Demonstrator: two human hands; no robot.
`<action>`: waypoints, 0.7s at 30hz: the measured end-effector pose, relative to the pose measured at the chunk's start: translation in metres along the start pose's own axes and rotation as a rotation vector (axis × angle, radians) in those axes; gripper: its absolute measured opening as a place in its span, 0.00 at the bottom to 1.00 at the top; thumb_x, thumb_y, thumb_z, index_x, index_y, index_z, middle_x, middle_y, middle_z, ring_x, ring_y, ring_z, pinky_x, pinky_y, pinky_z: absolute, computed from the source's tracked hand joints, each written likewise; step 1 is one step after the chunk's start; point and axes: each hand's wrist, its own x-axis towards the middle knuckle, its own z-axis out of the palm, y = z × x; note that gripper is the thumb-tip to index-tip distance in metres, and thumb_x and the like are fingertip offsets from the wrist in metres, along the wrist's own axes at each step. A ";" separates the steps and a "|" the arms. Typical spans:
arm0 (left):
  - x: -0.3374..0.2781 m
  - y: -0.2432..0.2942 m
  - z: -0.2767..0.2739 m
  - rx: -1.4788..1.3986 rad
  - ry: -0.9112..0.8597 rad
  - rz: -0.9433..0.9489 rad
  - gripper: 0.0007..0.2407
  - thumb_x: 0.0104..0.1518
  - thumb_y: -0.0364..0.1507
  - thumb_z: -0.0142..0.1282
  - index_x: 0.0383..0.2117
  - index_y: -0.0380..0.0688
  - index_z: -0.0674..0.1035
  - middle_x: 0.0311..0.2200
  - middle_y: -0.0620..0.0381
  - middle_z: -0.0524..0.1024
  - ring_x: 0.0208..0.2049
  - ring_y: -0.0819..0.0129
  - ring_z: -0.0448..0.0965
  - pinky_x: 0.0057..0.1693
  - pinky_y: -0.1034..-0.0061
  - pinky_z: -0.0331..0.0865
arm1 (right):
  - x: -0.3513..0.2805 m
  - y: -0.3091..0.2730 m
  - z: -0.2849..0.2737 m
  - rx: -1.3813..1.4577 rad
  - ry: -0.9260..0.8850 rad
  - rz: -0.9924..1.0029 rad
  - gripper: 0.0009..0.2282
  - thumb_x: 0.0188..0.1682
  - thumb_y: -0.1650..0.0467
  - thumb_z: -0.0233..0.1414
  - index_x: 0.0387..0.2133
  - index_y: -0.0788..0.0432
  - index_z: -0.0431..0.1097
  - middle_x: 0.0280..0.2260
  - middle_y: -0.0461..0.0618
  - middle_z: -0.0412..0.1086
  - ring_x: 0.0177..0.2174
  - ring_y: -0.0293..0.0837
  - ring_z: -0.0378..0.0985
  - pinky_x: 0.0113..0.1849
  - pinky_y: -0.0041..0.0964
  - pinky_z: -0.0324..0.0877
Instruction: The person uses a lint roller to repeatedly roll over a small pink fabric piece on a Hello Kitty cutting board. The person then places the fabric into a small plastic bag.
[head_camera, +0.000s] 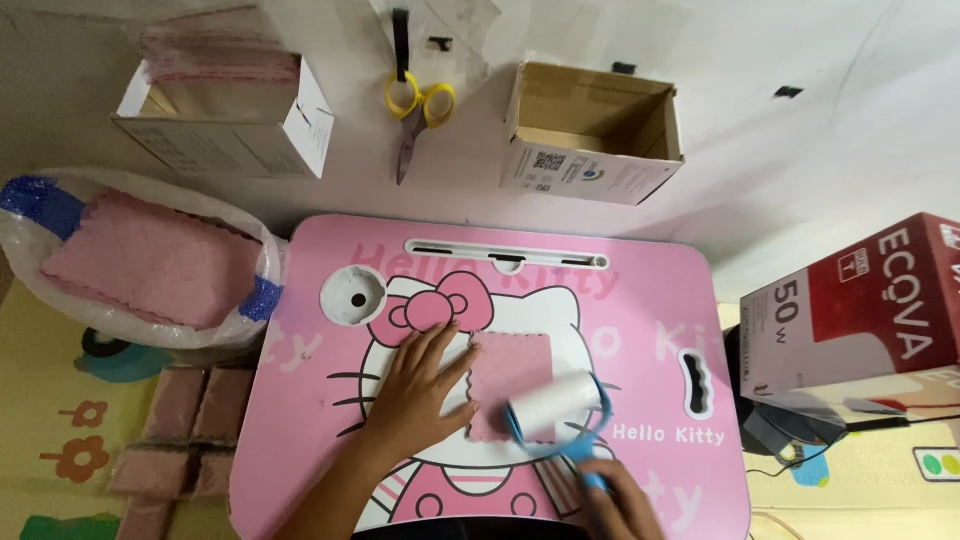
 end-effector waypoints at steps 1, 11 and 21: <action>0.001 0.001 -0.002 -0.001 -0.005 -0.004 0.32 0.53 0.47 0.61 0.67 0.60 0.67 0.71 0.50 0.54 0.71 0.52 0.50 0.71 0.51 0.43 | 0.047 0.036 -0.015 -0.002 -0.003 0.005 0.07 0.48 0.72 0.55 0.32 0.54 0.83 0.23 0.50 0.71 0.21 0.42 0.65 0.26 0.31 0.56; 0.002 0.004 -0.007 0.008 0.084 0.032 0.28 0.54 0.43 0.61 0.64 0.56 0.71 0.69 0.48 0.60 0.69 0.50 0.57 0.69 0.49 0.51 | 0.124 -0.020 -0.052 -0.276 -1.039 -0.580 0.13 0.42 0.70 0.47 0.34 0.57 0.79 0.31 0.49 0.80 0.29 0.42 0.79 0.33 0.38 0.75; 0.005 0.003 -0.010 -0.116 0.156 -0.009 0.19 0.66 0.28 0.45 0.65 0.52 0.70 0.64 0.52 0.69 0.66 0.55 0.64 0.69 0.54 0.56 | 0.131 -0.067 0.008 -0.315 -1.310 -0.483 0.13 0.47 0.75 0.46 0.42 0.56 0.76 0.30 0.49 0.74 0.23 0.37 0.66 0.22 0.28 0.64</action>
